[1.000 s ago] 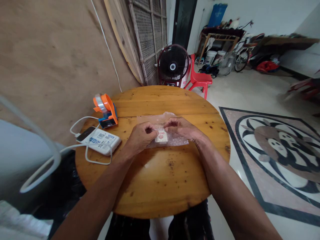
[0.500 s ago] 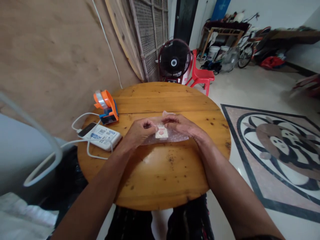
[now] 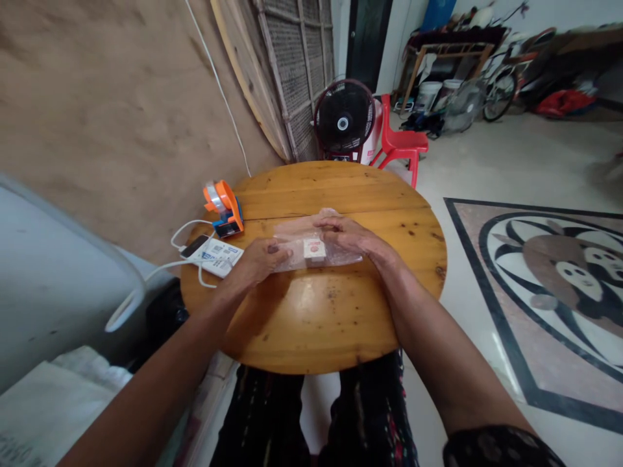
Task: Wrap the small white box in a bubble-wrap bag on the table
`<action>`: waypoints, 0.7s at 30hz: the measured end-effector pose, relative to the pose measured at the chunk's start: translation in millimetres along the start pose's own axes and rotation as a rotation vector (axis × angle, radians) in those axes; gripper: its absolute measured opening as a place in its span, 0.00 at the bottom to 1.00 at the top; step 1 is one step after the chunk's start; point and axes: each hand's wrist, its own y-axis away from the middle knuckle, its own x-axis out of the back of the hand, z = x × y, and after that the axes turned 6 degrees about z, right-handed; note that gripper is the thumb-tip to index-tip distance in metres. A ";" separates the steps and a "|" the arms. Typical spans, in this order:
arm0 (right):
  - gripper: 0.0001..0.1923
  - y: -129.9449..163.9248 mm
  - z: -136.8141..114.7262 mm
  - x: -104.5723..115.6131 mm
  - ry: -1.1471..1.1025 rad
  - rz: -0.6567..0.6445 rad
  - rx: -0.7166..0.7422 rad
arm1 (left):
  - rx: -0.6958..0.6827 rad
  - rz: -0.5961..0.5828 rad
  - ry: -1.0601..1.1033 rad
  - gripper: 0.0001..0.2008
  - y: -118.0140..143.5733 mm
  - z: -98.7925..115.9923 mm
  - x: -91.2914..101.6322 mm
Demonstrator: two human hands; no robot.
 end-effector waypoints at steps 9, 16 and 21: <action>0.24 -0.9 0.4 -1.7 -0.035 -0.029 -0.011 | 0.255 0.030 -0.120 0.18 -4.7 1.3 8.2; 0.26 -8.0 10.7 -3.5 0.007 0.003 0.079 | 0.390 -0.041 -0.045 0.19 -3.0 15.1 2.3; 0.26 -9.0 14.9 -2.9 0.010 -0.020 0.087 | 0.404 0.081 0.234 0.26 0.8 20.0 -7.3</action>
